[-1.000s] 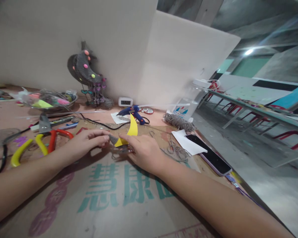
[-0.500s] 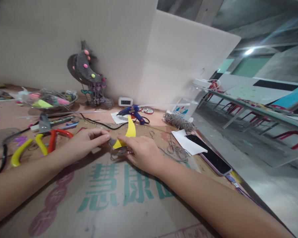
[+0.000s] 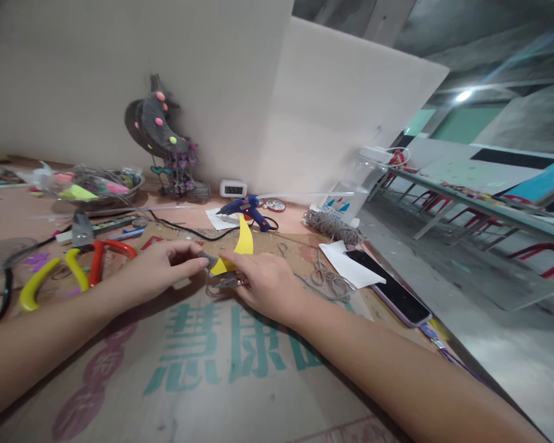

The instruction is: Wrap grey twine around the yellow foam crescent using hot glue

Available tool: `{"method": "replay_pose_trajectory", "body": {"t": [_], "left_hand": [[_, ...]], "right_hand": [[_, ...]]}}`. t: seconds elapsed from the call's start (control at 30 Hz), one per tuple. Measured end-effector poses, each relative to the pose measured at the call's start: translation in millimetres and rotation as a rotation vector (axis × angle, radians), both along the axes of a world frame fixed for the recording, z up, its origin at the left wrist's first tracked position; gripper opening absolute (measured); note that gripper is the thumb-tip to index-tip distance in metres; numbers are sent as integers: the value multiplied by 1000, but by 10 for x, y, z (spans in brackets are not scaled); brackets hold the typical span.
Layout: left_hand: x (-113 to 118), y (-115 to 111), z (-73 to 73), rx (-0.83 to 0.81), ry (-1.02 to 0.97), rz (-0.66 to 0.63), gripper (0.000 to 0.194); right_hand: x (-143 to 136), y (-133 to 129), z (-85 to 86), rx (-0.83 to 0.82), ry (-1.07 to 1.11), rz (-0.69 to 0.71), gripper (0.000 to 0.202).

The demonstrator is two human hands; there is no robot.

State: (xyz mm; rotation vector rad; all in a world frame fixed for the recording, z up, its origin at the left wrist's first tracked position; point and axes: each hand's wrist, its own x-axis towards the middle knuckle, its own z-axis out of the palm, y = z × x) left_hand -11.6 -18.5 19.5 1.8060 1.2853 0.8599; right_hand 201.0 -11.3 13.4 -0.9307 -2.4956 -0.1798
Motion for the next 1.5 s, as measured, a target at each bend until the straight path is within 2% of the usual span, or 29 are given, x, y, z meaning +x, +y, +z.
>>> {"method": "replay_pose_trajectory", "body": {"t": [0.33,0.5,0.6,0.73,0.9,1.0,1.07,1.17,1.2,1.27,1.4,1.5], "left_hand": [[-12,26,27,11,-37,-36,27],[-6,17,-7,-9,-103,-42,33],[-10,23,-28,14,-107,-48,29],[-12,26,-16,6,-84,-17,23],[-15,29,-14,-60,-122,2,26],[-26,36,-25,-63,-132,-7,28],[-32,42,-28,-57,-162,-27,31],[-32,53,-29,-43,-282,-37,38],[-29,56,-31,-41,-327,-38,41],[-22,61,-35,-45,-383,-40,45],[-17,61,-42,-41,-310,-28,40],[-23,53,-42,-23,-217,-14,32]], "right_hand": [[-4,-22,44,-63,-37,9,38],[-1,-21,39,-69,-26,4,40],[-3,-25,34,-65,-35,5,40],[5,-13,13,-21,-66,22,42],[38,7,0,90,-47,4,51],[56,-16,20,95,41,-6,42],[49,-49,45,36,144,-4,32],[-6,-98,91,-177,428,-63,8],[-33,-106,104,-266,530,-90,6],[-86,-105,118,-437,662,-113,17],[-148,-69,101,-698,602,-107,20],[-156,-67,85,-754,538,-123,21]]}}
